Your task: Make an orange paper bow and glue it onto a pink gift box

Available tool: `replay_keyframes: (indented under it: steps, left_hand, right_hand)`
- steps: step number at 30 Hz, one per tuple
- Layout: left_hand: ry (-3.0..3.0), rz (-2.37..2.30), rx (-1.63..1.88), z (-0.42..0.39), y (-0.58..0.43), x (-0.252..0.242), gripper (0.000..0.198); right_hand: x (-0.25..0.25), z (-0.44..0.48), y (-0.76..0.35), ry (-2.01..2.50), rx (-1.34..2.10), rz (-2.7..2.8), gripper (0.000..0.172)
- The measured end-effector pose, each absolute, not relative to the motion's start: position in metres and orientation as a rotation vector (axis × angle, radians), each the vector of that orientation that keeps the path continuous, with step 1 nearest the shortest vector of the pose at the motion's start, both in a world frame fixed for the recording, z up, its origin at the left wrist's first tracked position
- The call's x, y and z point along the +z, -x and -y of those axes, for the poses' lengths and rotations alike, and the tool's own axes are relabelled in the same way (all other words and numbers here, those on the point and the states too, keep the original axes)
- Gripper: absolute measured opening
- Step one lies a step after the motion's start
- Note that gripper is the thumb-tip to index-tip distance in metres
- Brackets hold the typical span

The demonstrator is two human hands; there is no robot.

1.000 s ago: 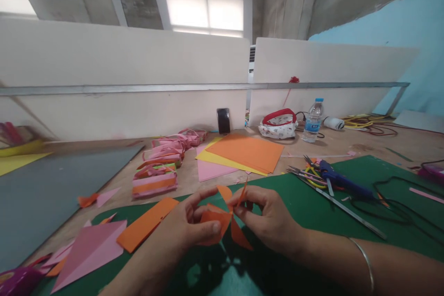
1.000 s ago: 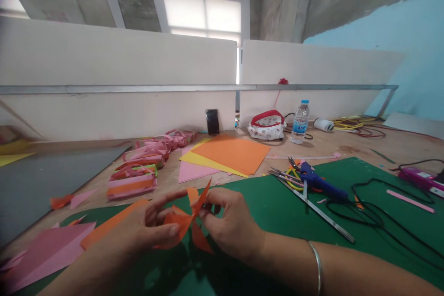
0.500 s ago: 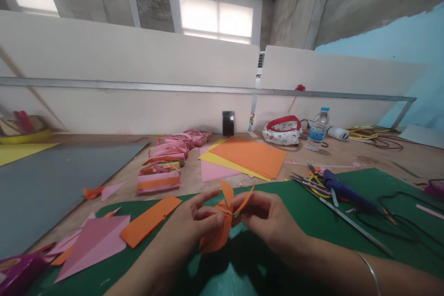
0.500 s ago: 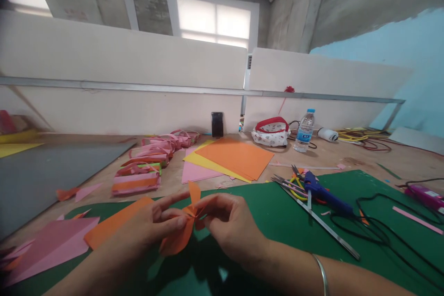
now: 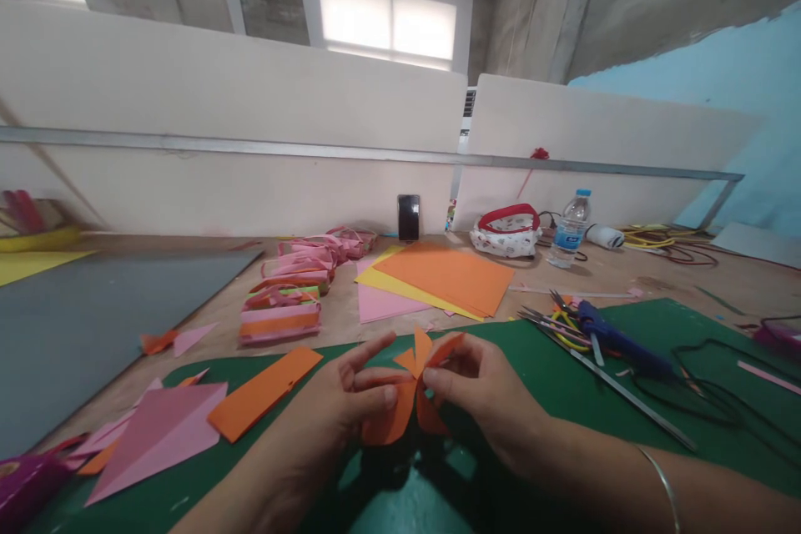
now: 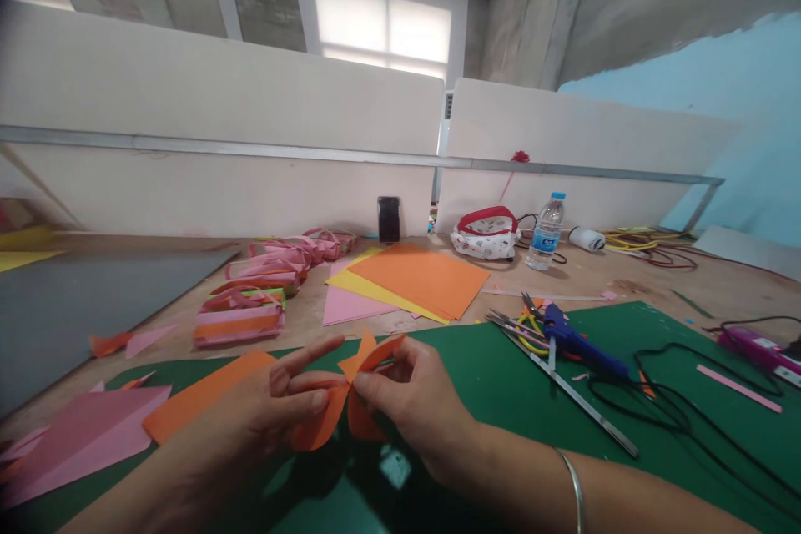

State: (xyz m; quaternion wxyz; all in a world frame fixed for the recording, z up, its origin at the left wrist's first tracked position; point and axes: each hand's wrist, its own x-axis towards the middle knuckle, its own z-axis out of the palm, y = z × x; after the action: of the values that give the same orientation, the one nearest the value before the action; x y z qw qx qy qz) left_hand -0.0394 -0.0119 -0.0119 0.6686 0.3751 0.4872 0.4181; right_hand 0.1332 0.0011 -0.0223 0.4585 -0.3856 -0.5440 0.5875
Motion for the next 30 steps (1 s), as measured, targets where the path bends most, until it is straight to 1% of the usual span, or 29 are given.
replay_keyframes:
  steps: [3,7,11,14,17,21,23,30]
  left_hand:
    - [-0.847,-1.045,0.924,0.009,0.041,-0.016,0.087]
    - [-0.864,-0.998,0.917,0.009,0.04,-0.018,0.09]
    - [-0.877,-0.999,0.919,0.009,0.04,-0.017,0.085]
    - [-0.89,-0.99,0.959,0.007,0.041,-0.022,0.081]
    - [-0.908,-0.974,0.974,0.003,0.043,-0.028,0.085]
    - [-0.924,-0.982,0.973,0.002,0.043,-0.031,0.094]
    - [-0.932,-1.003,0.951,0.002,0.043,-0.031,0.096]
    - [-0.925,-1.037,0.872,0.003,0.044,-0.033,0.087]
  right_hand:
    - [-0.023,-0.002,-0.134,0.974,1.471,1.313,0.019]
    - [-0.022,-0.001,-0.133,0.989,1.488,1.314,0.021]
    - [-0.021,-0.001,-0.131,0.996,1.46,1.296,0.022]
    - [-0.022,-0.002,-0.132,1.003,1.488,1.248,0.03]
    - [-0.023,-0.003,-0.133,1.011,1.52,1.225,0.036]
    - [-0.021,-0.005,-0.134,1.057,1.51,1.234,0.03]
    - [-0.02,-0.005,-0.134,1.065,1.505,1.248,0.027]
    - [-0.02,-0.002,-0.134,1.067,1.508,1.257,0.018]
